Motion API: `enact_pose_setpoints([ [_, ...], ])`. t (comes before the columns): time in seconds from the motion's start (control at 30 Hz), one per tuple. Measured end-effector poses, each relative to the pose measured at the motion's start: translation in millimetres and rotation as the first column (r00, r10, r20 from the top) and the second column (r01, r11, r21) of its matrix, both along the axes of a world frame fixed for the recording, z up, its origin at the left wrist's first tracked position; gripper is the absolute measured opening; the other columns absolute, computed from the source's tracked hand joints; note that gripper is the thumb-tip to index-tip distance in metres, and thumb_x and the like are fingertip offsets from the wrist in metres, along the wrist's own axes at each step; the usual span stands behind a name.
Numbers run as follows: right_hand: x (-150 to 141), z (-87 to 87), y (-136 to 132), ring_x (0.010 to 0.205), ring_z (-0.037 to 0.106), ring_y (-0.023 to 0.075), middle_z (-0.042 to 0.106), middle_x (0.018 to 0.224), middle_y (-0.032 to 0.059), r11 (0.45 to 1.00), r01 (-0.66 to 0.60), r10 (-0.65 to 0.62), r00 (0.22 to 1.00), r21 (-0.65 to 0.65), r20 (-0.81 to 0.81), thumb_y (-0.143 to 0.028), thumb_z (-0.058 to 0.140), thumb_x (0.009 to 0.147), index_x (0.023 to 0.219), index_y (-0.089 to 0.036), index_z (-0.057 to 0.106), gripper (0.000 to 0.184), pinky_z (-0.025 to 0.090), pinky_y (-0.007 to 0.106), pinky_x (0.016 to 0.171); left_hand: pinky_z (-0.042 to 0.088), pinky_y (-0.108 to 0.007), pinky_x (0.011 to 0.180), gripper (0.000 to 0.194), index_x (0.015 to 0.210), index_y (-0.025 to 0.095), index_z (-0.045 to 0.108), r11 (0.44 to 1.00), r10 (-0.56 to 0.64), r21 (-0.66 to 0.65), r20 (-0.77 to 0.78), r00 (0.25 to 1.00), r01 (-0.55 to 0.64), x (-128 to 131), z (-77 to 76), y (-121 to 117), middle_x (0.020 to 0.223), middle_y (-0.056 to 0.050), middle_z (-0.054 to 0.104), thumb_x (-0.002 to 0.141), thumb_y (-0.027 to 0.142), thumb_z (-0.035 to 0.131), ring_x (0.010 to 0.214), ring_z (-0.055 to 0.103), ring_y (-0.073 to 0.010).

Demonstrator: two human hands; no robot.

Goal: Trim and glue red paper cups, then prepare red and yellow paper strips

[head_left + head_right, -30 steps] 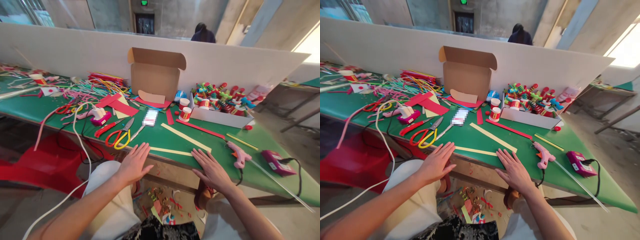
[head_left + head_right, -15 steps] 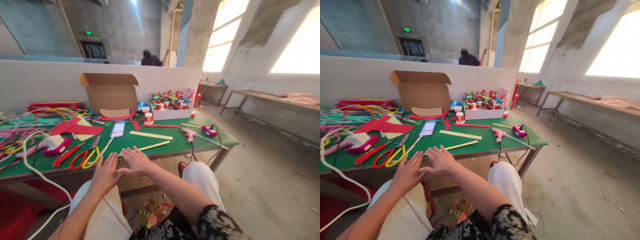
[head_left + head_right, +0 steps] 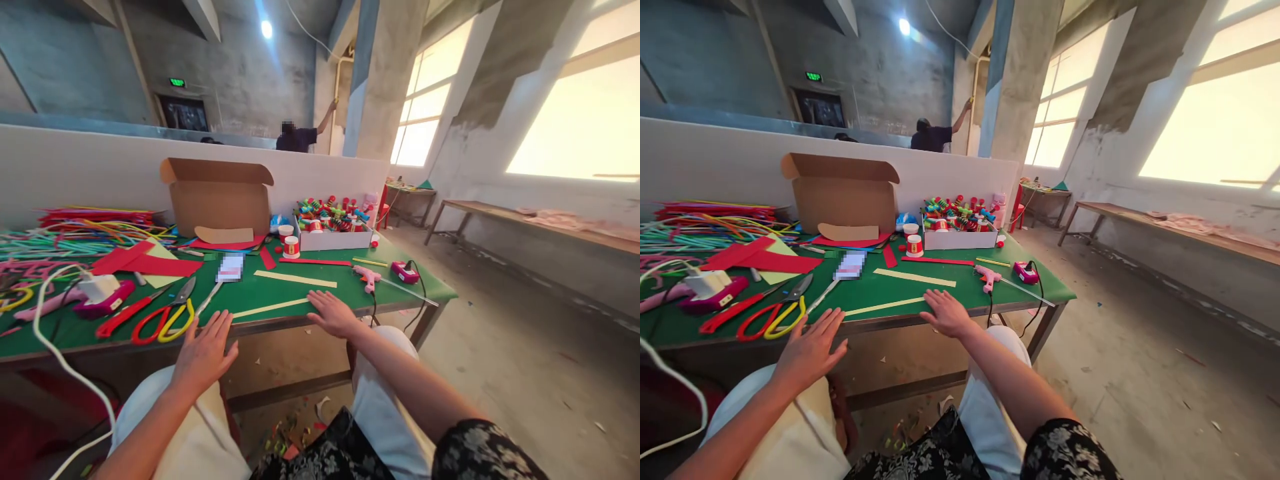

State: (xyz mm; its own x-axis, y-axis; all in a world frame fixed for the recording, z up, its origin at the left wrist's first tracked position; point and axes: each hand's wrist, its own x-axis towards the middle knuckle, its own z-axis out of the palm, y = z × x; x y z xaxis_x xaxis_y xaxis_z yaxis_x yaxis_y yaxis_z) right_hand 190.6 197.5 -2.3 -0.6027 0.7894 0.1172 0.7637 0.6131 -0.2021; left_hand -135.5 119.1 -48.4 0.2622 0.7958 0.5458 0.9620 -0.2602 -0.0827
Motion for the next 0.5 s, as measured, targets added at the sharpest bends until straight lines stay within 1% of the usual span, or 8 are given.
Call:
enact_pose_setpoints([
  [0.1, 27, 4.7, 5, 0.148, 0.034, 0.0259, 0.04, 0.156, 0.0143, 0.997, 0.07, -0.071, 0.997, 0.021, 0.044, -0.044, 0.038, 0.103, 0.15, -0.015, 0.044, 0.055, 0.025, 0.05, 0.123, 0.034, -0.062, 0.109, 0.053, 0.132, 0.011, 0.061, 1.0, -0.01, 0.029, 0.008, 1.0, 0.009, 1, 2.1, 0, 0.136, -0.021, 0.061, 0.089, 0.033, 0.037, 0.127, 0.058, -0.0371],
  [0.17, 33, 8.5, 7, 0.145, 0.04, 0.0263, 0.049, 0.151, 0.0153, 0.995, 0.077, -0.079, 0.996, 0.057, 0.035, -0.041, 0.041, 0.103, 0.144, -0.014, 0.052, 0.049, 0.024, 0.051, 0.122, 0.036, -0.061, 0.106, 0.05, 0.13, 0.013, 0.062, 0.997, -0.021, 0.07, -0.009, 1.0, 0.022, 1, 1.8, 0, 0.134, -0.02, 0.063, 0.09, 0.031, 0.038, 0.125, 0.06, -0.0367],
  [0.2, 33, 10.0, 8, 0.141, 0.046, 0.0264, 0.055, 0.146, 0.0156, 0.994, 0.079, -0.081, 0.997, 0.076, 0.014, -0.04, 0.043, 0.103, 0.14, -0.014, 0.056, 0.047, 0.027, 0.051, 0.121, 0.038, -0.06, 0.105, 0.047, 0.128, 0.014, 0.063, 0.995, -0.027, 0.095, -0.015, 1.0, 0.028, 1, 1.0, 1, 0.133, -0.02, 0.064, 0.09, 0.03, 0.039, 0.123, 0.061, -0.0366],
  [0.27, 26, 11.1, 11, 0.131, 0.056, 0.0264, 0.064, 0.135, 0.0156, 0.991, 0.088, -0.083, 0.995, 0.105, -0.051, -0.041, 0.05, 0.1, 0.134, -0.015, 0.061, 0.044, 0.036, 0.048, 0.116, 0.041, -0.058, 0.102, 0.043, 0.123, 0.016, 0.066, 0.988, -0.044, 0.145, -0.013, 0.999, 0.046, 0, -1.6, 3, 0.127, -0.018, 0.068, 0.092, 0.027, 0.039, 0.118, 0.064, -0.0356],
  [0.3, 21, 10.5, 12, 0.127, 0.059, 0.0264, 0.066, 0.132, 0.0159, 0.99, 0.086, -0.077, 0.994, 0.112, -0.083, -0.042, 0.054, 0.098, 0.134, -0.014, 0.061, 0.046, 0.042, 0.045, 0.112, 0.042, -0.057, 0.1, 0.04, 0.12, 0.018, 0.068, 0.985, -0.057, 0.166, -0.005, 0.998, 0.057, 0, -2.9, 5, 0.124, -0.016, 0.07, 0.092, 0.026, 0.039, 0.115, 0.066, -0.0345],
  [0.33, 16, 9.3, 13, 0.125, 0.06, 0.0268, 0.066, 0.132, 0.016, 0.991, 0.065, -0.053, 0.994, 0.119, -0.1, -0.045, 0.059, 0.095, 0.135, -0.014, 0.06, 0.051, 0.046, 0.043, 0.108, 0.043, -0.055, 0.099, 0.038, 0.116, 0.02, 0.069, 0.981, -0.068, 0.182, 0.003, 0.998, 0.066, -1, -4.1, 7, 0.121, -0.014, 0.072, 0.093, 0.024, 0.039, 0.113, 0.067, -0.0329],
  [0.4, 6, 5.8, 14, 0.125, 0.059, 0.028, 0.064, 0.135, 0.0155, 0.99, -0.021, 0.033, 0.996, 0.137, -0.085, -0.049, 0.067, 0.089, 0.136, -0.015, 0.06, 0.059, 0.046, 0.042, 0.107, 0.045, -0.049, 0.096, 0.033, 0.11, 0.023, 0.071, 0.977, -0.091, 0.196, 0.005, 0.996, 0.089, -4, -4.7, 11, 0.114, -0.01, 0.075, 0.095, 0.021, 0.041, 0.107, 0.07, -0.0292],
  [0.5, -6, 0.6, 12, 0.123, 0.059, 0.0279, 0.064, 0.135, 0.0136, 0.982, -0.085, 0.093, 0.995, 0.169, -0.035, -0.048, 0.07, 0.087, 0.137, -0.019, 0.06, 0.058, 0.038, 0.048, 0.114, 0.049, -0.042, 0.087, 0.029, 0.102, 0.025, 0.072, 0.975, -0.14, 0.171, -0.012, 0.99, 0.14, -5, -0.3, 13, 0.104, -0.005, 0.078, 0.096, 0.021, 0.044, 0.096, 0.072, -0.0245],
])
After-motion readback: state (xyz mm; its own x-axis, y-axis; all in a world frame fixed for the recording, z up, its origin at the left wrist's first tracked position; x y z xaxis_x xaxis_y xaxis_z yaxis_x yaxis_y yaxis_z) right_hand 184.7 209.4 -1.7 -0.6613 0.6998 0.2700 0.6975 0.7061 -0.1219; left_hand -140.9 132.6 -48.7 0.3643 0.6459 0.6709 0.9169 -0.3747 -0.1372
